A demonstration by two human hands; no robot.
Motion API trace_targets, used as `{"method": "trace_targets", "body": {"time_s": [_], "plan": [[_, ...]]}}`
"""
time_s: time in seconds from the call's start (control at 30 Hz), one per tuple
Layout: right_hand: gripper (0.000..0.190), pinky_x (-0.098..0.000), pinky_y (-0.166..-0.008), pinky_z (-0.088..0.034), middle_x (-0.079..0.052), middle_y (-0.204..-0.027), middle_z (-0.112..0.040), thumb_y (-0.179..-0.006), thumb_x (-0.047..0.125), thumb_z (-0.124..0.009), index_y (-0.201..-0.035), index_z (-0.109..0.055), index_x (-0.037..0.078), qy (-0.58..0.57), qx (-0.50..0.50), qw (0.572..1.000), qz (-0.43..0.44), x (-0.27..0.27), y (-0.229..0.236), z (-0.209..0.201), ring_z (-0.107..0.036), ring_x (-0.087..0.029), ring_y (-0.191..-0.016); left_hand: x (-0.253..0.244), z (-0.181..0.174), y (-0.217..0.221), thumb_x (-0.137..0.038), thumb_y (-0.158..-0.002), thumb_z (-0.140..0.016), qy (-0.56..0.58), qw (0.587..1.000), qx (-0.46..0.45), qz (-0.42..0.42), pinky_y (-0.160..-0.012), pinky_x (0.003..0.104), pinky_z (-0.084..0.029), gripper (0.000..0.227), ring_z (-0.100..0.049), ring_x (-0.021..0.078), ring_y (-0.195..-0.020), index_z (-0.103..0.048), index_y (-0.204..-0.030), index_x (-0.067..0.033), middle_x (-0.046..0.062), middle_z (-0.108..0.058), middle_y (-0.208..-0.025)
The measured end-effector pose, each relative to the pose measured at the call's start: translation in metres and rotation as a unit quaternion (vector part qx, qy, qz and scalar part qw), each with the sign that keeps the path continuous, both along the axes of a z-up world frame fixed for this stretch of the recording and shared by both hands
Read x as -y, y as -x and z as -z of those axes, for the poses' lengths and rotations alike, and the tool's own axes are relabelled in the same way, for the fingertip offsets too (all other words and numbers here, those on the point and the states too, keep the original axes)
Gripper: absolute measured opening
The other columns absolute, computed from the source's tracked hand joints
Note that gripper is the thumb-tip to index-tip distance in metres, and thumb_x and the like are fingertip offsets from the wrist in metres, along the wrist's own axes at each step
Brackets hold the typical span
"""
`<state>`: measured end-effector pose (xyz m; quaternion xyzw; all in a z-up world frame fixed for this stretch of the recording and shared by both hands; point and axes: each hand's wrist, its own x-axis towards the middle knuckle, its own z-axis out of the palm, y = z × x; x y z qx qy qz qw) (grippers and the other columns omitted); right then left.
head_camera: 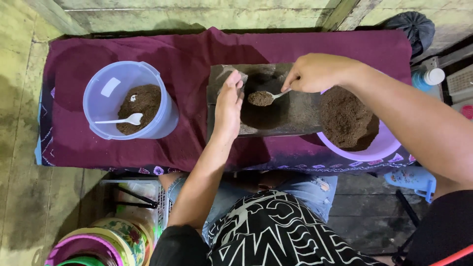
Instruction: Transferring brown powder from a plastic bowl into a stone mortar using a spoon.
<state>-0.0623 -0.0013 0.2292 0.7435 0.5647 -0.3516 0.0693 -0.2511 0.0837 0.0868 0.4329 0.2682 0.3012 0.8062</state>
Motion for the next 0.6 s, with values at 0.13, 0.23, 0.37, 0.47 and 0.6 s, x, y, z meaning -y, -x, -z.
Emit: {"method": "trace_targets", "body": {"time_s": [0.13,0.23,0.37,0.47,0.6], "plan": [[0.038,-0.0529,-0.101,-0.053,-0.016,-0.120,-0.078,-0.096,0.018,-0.051,-0.118,-0.082,0.016,-0.003,0.009,1.000,0.015,-0.005,-0.006,-0.008,-0.069,-0.039,-0.118,0.002,0.045,-0.022,-0.029,-0.114,-0.035,0.116,0.987,0.104,-0.023,-0.127,0.057,0.005,0.054,-0.010,0.0388,-0.160,-0.028,-0.162,-0.0053,0.020,-0.018,-0.169],[0.041,-0.0350,-0.052,-0.029,-0.007,-0.064,-0.067,-0.100,0.022,-0.047,-0.121,-0.082,0.026,0.051,0.050,0.997,0.034,-0.010,-0.015,-0.001,-0.027,-0.017,-0.046,0.007,0.063,-0.039,-0.036,-0.104,-0.048,0.215,0.958,0.183,-0.054,-0.108,0.043,-0.046,0.057,-0.059,0.0251,-0.118,-0.049,-0.148,0.0011,0.013,-0.063,-0.126],[0.040,-0.0355,-0.049,-0.023,-0.004,-0.048,-0.043,-0.098,0.024,-0.048,-0.118,-0.084,0.028,0.044,0.048,0.997,0.033,0.002,-0.030,-0.001,-0.026,-0.017,-0.045,0.025,0.026,-0.057,-0.043,-0.108,-0.032,0.336,0.925,0.173,-0.027,-0.114,0.047,-0.043,0.063,-0.054,0.0357,-0.128,-0.049,-0.141,0.0078,0.028,-0.051,-0.138],[0.041,-0.0354,-0.048,-0.023,-0.004,-0.045,-0.040,-0.098,0.023,-0.048,-0.118,-0.084,0.028,0.039,0.051,0.997,0.046,0.021,-0.043,-0.004,-0.027,-0.018,-0.044,0.040,0.007,-0.072,-0.049,-0.108,-0.024,0.356,0.923,0.147,-0.006,-0.119,0.046,-0.038,0.074,-0.050,0.0365,-0.137,-0.045,-0.147,0.0096,0.031,-0.045,-0.152],[0.043,-0.0357,-0.051,-0.032,-0.008,-0.048,-0.056,-0.096,0.022,-0.048,-0.118,-0.084,0.030,0.034,0.074,0.993,0.089,0.057,-0.060,-0.018,-0.035,-0.020,-0.045,0.063,0.002,-0.099,-0.053,-0.110,-0.020,0.351,0.923,0.154,0.041,-0.120,0.043,-0.040,0.078,-0.051,0.0368,-0.137,-0.046,-0.146,0.0096,0.027,-0.054,-0.141]]}}
